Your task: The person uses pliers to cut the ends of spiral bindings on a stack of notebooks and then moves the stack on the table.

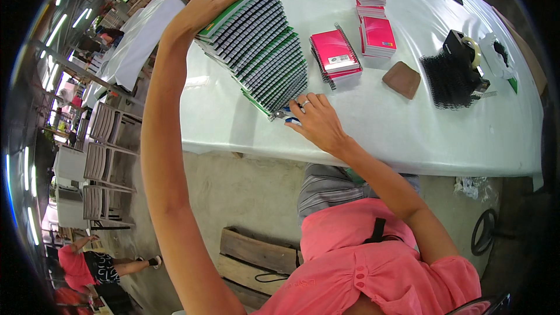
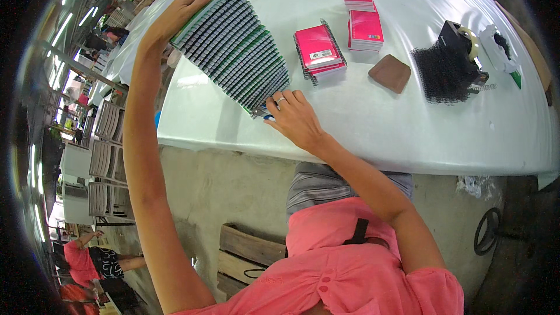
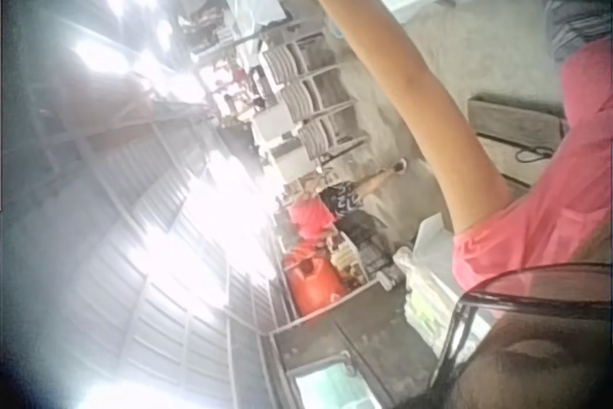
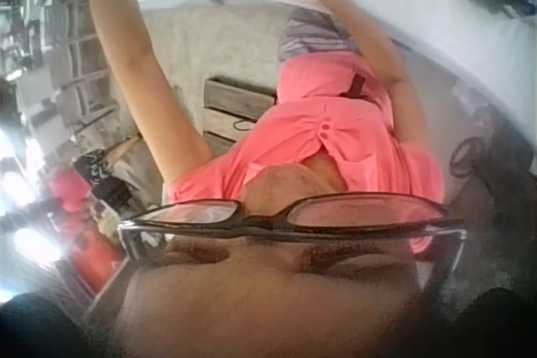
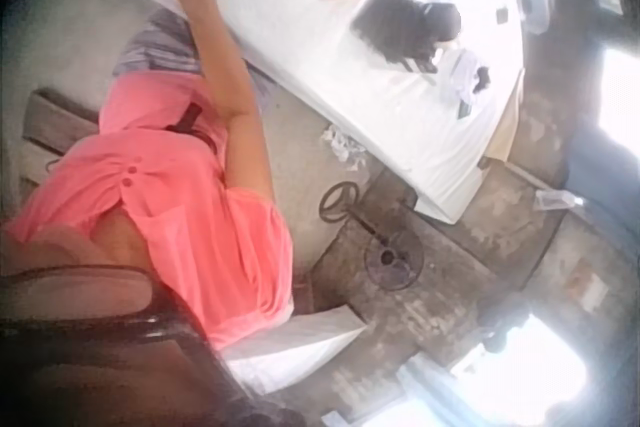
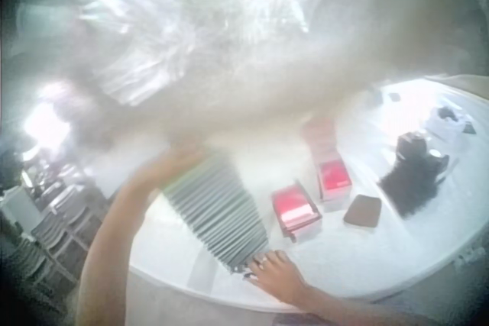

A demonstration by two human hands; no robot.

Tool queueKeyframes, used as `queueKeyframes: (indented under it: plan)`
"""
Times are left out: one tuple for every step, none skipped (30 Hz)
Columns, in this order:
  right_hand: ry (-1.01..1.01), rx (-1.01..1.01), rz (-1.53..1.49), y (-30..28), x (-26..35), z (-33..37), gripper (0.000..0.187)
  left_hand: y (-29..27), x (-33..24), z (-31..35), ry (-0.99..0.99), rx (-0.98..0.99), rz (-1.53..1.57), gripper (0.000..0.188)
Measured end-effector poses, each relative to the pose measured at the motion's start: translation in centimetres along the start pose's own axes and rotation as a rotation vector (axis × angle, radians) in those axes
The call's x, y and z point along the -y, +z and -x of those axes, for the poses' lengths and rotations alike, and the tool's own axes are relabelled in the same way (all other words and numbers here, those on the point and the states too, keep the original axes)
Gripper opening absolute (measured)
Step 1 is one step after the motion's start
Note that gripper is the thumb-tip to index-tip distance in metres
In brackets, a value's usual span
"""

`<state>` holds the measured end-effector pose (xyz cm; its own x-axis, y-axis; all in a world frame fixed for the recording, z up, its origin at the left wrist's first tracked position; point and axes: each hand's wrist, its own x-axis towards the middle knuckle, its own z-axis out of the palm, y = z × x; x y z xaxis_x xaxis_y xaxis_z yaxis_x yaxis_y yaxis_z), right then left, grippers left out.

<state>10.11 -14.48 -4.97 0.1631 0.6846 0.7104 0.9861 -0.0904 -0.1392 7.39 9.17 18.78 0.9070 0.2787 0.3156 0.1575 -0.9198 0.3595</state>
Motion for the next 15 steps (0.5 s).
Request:
queueKeyframes:
  plan:
    - [-0.022, 0.007, 0.007, 0.02, -0.13, -0.02, 0.039, -0.07, -0.06, 0.02, 0.015, 0.007, 0.008, 0.074]
    - [-0.044, 0.014, 0.015, 0.04, -0.26, -0.03, 0.039, -0.13, -0.12, 0.03, 0.03, 0.013, 0.017, 0.074]
    - [-0.046, 0.014, 0.015, 0.05, -0.4, -0.04, 0.039, -0.18, -0.18, 0.08, 0.029, 0.012, 0.017, 0.074]
    - [-0.061, 0.015, 0.021, 0.01, -0.53, -0.04, 0.039, -0.17, -0.21, 0.13, 0.016, 0.008, -0.006, 0.075]
    - [-0.076, 0.016, 0.027, 0.0, -0.62, -0.07, 0.039, -0.15, -0.26, 0.16, 0.004, 0.005, -0.029, 0.075]
    - [-0.076, 0.016, 0.027, 0.08, -0.7, -0.08, 0.039, -0.17, -0.33, 0.15, 0.004, 0.005, -0.028, 0.075]
    - [-0.078, 0.02, 0.02, 0.16, -0.75, -0.12, 0.04, -0.22, -0.24, 0.06, -0.001, 0.011, -0.024, 0.075]
    - [-0.08, 0.024, 0.012, 0.21, -0.79, -0.12, 0.04, -0.22, -0.16, 0.0, -0.007, 0.017, -0.02, 0.075]
    - [-0.08, 0.024, 0.014, 0.22, -0.82, -0.08, 0.04, -0.18, -0.08, -0.01, -0.005, 0.017, -0.02, 0.075]
    - [-0.072, 0.034, 0.015, 0.18, -0.78, -0.07, 0.038, -0.12, -0.02, 0.01, -0.008, 0.015, -0.015, 0.074]
    - [-0.064, 0.044, 0.017, 0.14, -0.74, -0.05, 0.036, -0.05, 0.02, 0.02, -0.011, 0.013, -0.009, 0.074]
    - [-0.063, 0.045, 0.017, 0.14, -0.66, 0.02, 0.036, 0.04, 0.04, -0.01, -0.01, 0.014, -0.009, 0.074]
    - [0.021, 0.125, -0.05, 0.06, -0.49, 0.01, 0.037, 0.13, -0.01, -0.07, -0.006, -0.007, -0.041, 0.074]
    - [0.106, 0.205, -0.117, -0.04, -0.36, -0.05, 0.037, 0.19, -0.06, -0.13, -0.001, -0.027, -0.073, 0.074]
    - [0.108, 0.204, -0.116, -0.13, -0.61, -0.36, 0.037, 0.13, -0.09, -0.13, 0.001, -0.026, -0.073, 0.074]
